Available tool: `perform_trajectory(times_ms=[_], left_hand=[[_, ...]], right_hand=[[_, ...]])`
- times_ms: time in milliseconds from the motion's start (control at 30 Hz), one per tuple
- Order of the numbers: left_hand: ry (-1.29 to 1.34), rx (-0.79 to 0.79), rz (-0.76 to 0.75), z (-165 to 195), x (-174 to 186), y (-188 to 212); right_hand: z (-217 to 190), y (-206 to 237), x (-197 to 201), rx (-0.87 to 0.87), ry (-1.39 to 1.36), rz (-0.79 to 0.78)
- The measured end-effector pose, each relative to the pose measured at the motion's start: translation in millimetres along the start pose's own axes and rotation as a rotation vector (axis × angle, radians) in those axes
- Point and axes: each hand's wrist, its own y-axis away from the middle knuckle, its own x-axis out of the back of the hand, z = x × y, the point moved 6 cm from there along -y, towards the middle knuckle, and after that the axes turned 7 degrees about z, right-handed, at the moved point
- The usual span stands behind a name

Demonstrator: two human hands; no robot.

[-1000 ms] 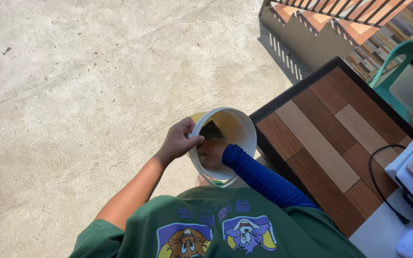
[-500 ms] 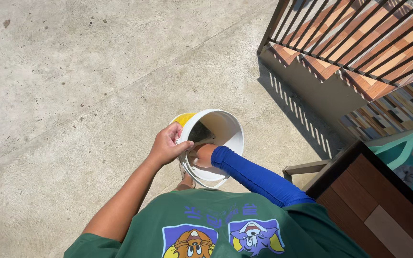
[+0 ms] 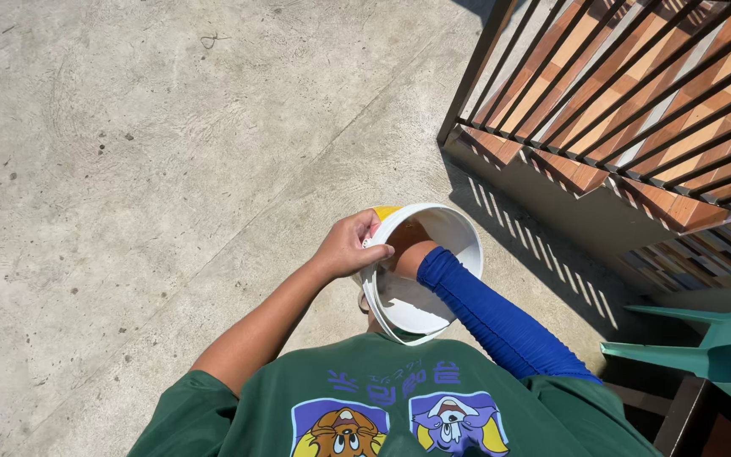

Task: The person scrubs a white folding table with a green sponge and soapy water, repeatedly rinsing the sponge in a bucket. They move the bucket and continue scrubbing different sections of the table surface, then carry the bucket and sponge outside to scrub another white table on a gravel surface.

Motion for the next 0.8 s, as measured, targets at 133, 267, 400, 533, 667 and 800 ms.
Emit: perform_trajectory(times_ms=[133, 267, 400, 533, 667, 800], left_hand=[[0.103, -0.046, -0.019, -39.6, 60.7, -188.8], [0.228, 0.024, -0.002, -85.9, 204.4, -427.5], [0.166, -0.031, 0.139, -112.9, 292.4, -569.9], [0.164, 0.02, 0.23, -154.8, 348.4, -664.6], [0.161, 0.057, 0.244, -180.1, 409.1, -790.5], [0.04, -0.069, 0.211, -174.7, 467.1, -951.7]], right_hand=[[85.4, -172.5, 61.6, -0.092, 0.178, -0.086], [148.1, -434.8, 165.2, -0.041, 0.25, -0.046], [212.2, -593.7, 217.4, 0.091, 0.253, 0.121], [282.7, -711.2, 206.5, 0.027, 0.233, -0.104], [357.9, -838.7, 206.8, 0.063, 0.289, -0.217], [457.4, -956.3, 246.3, -0.126, 0.146, -0.141]])
